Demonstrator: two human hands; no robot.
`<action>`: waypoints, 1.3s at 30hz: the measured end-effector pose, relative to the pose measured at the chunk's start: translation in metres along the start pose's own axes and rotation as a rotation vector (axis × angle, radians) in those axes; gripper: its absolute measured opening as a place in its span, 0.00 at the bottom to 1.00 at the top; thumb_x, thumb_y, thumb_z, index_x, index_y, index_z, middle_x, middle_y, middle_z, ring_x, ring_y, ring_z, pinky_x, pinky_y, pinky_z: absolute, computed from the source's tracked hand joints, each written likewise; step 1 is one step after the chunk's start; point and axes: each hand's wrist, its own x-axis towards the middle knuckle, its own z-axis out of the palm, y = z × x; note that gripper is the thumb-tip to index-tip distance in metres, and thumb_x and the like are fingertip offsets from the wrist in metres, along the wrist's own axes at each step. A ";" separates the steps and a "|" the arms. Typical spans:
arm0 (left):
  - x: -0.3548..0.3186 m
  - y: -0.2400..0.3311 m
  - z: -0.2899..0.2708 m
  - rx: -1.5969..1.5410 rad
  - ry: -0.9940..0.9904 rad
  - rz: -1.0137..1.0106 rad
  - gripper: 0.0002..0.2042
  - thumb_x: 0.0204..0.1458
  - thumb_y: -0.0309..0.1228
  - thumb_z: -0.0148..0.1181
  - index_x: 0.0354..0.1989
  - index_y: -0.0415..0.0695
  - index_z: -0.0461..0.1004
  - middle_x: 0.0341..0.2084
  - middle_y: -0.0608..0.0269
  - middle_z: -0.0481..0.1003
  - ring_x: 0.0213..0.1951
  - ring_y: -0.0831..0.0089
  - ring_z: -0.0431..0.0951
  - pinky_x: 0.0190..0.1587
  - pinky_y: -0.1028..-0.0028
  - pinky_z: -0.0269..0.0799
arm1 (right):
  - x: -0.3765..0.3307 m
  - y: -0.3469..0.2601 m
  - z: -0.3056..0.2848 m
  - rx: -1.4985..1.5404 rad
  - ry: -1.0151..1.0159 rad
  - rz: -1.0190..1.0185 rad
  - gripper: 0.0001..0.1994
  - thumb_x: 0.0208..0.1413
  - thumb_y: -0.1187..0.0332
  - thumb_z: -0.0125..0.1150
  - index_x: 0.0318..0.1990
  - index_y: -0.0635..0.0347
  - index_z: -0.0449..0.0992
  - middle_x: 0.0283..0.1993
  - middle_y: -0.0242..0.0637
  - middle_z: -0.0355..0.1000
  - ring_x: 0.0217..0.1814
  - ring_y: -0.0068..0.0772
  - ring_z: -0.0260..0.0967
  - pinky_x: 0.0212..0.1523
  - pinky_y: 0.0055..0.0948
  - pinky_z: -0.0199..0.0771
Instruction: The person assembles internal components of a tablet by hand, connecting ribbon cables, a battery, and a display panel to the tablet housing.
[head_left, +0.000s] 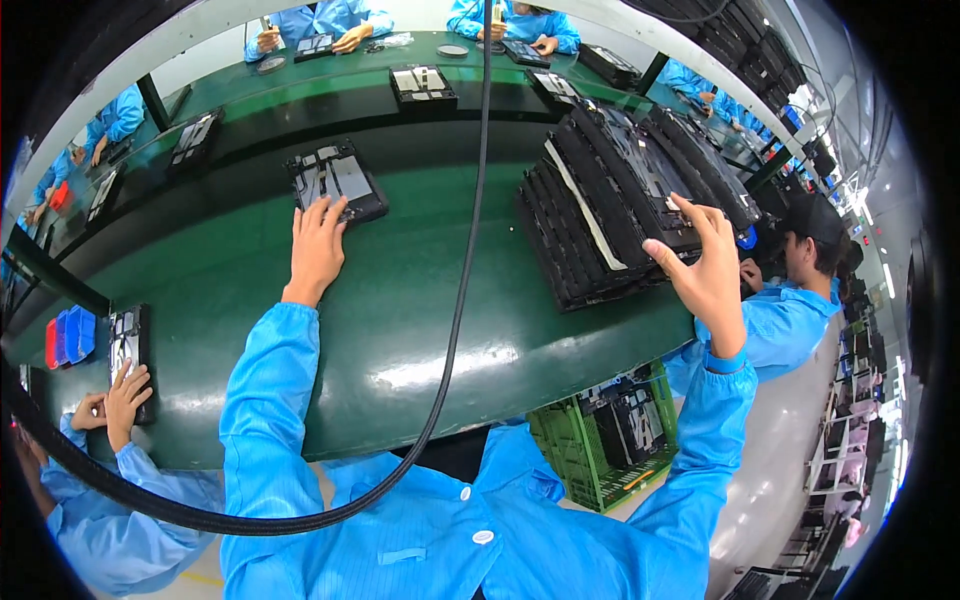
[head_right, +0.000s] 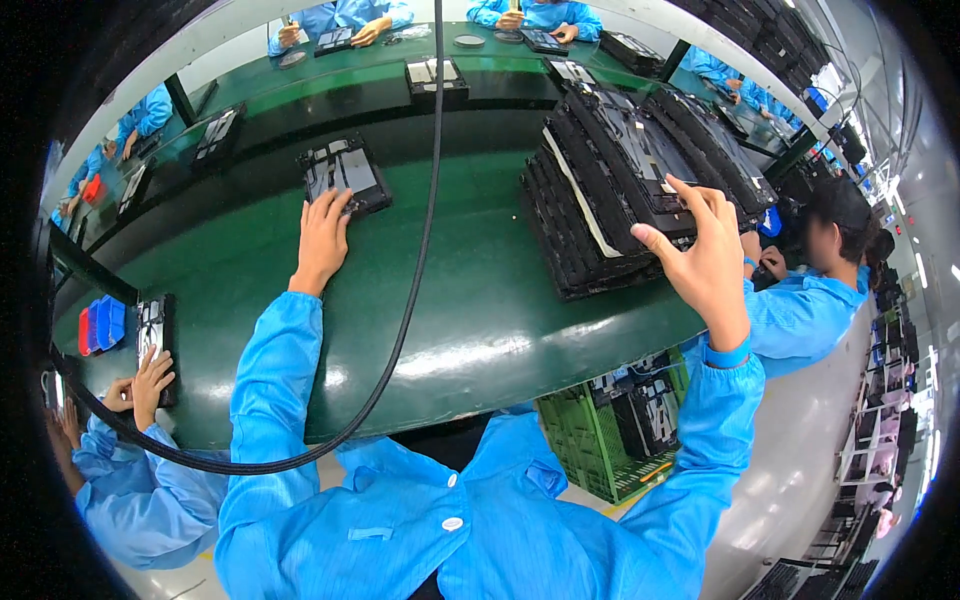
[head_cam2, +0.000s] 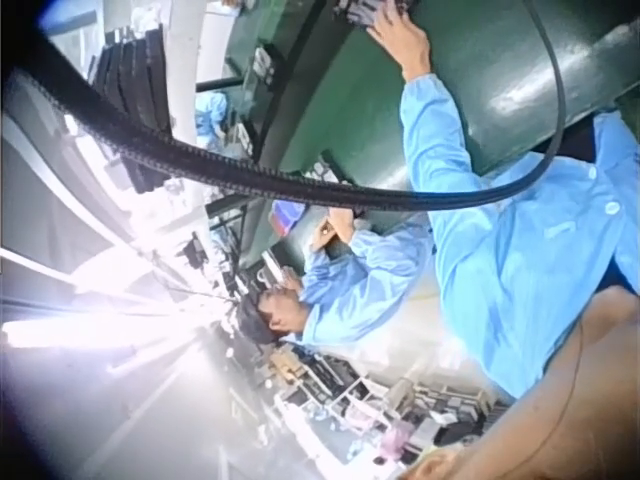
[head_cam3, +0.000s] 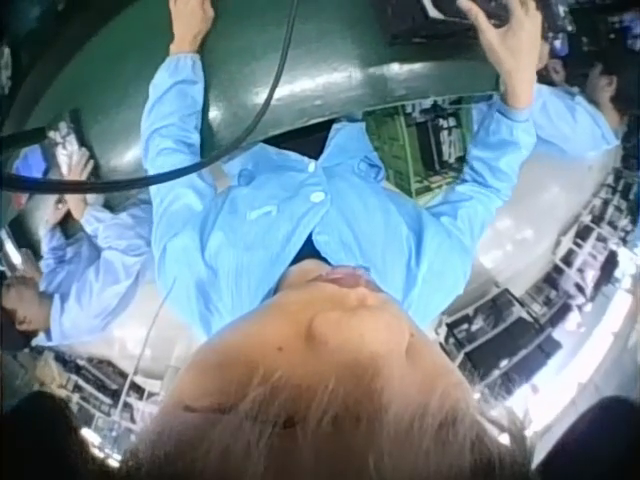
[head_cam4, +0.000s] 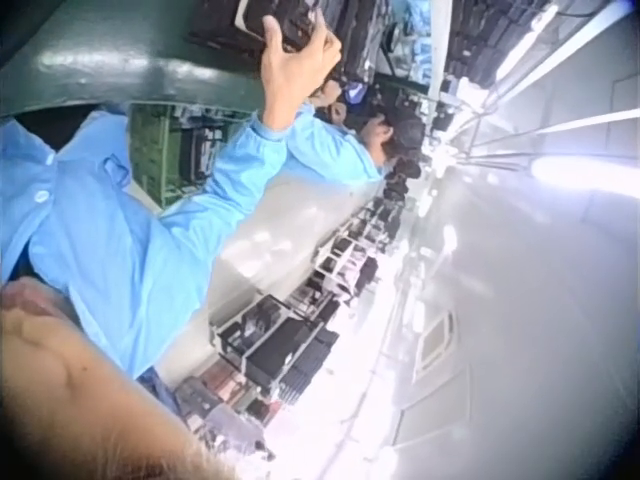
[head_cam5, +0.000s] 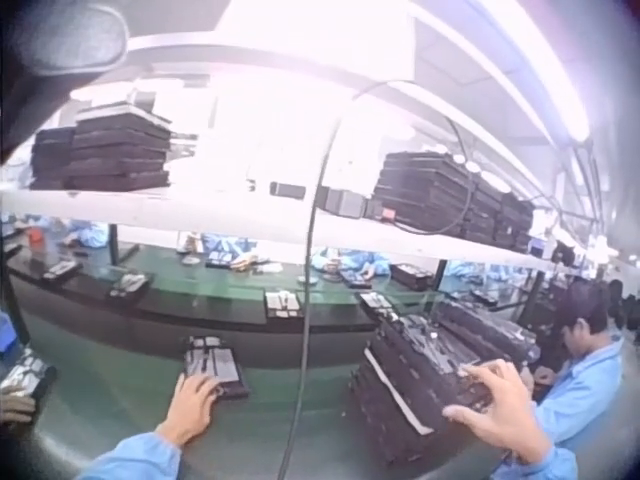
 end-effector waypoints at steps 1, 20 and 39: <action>0.001 -0.001 0.004 -0.018 0.120 -0.077 0.26 0.65 0.22 0.58 0.72 0.48 0.73 0.69 0.50 0.72 0.73 0.50 0.69 0.79 0.45 0.58 | 0.002 -0.001 -0.001 -0.004 0.000 -0.001 0.37 0.55 0.52 0.83 0.70 0.56 0.79 0.57 0.44 0.77 0.59 0.48 0.74 0.61 0.44 0.76; -0.042 0.055 -0.044 -0.287 0.130 0.025 0.30 0.51 0.14 0.57 0.67 0.40 0.75 0.64 0.48 0.75 0.72 0.45 0.69 0.77 0.47 0.62 | 0.022 -0.003 0.018 -0.311 0.349 -0.356 0.38 0.37 0.82 0.69 0.63 0.53 0.85 0.36 0.36 0.70 0.40 0.42 0.73 0.41 0.42 0.80; -0.115 0.115 -0.087 -0.725 -0.128 -0.295 0.29 0.61 0.19 0.57 0.73 0.38 0.68 0.68 0.41 0.72 0.71 0.47 0.71 0.76 0.56 0.64 | -0.180 -0.200 0.128 0.379 -0.154 -0.883 0.31 0.57 0.66 0.66 0.71 0.60 0.80 0.34 0.28 0.57 0.38 0.24 0.65 0.27 0.25 0.64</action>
